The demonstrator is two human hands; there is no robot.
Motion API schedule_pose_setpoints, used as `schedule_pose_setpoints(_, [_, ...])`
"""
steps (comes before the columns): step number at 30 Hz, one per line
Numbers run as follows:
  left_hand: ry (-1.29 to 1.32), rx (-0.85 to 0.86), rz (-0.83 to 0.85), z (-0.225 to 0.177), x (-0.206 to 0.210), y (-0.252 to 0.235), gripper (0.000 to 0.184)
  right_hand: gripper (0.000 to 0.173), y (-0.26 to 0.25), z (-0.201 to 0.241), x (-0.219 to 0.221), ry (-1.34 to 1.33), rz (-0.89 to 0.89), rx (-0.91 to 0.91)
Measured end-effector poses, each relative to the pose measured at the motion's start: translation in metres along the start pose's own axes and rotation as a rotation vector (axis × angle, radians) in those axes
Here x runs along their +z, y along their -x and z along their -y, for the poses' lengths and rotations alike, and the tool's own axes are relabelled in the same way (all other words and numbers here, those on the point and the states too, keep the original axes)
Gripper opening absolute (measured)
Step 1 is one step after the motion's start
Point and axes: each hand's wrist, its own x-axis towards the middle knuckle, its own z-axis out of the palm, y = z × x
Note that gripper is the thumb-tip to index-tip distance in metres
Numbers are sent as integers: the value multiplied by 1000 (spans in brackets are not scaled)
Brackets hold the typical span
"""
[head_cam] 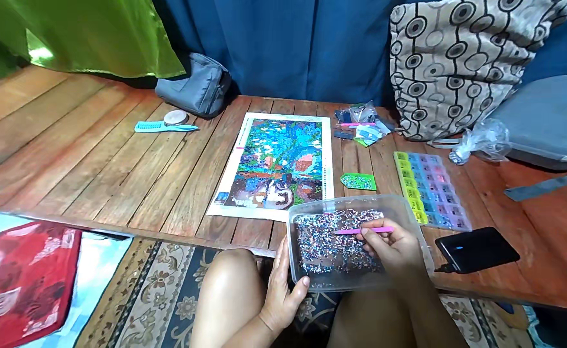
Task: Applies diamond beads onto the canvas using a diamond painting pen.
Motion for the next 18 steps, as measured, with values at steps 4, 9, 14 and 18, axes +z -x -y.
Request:
schedule_pose_setpoints(4, [8, -10, 3, -1, 0, 0, 91, 7, 2, -3, 2, -13, -6, 15])
schedule_pose_setpoints(9, [-4, -4, -5, -1, 0, 1, 91, 7, 3, -7, 1, -13, -33, 2])
schedule_pose_setpoints(14, [-1, 1, -8, -1, 0, 0, 90, 8, 4, -8, 3, -17, -54, -16])
schedule_pose_setpoints(18, [3, -6, -1, -1, 0, 0, 91, 9, 5, -11, 3, 19, -75, -41])
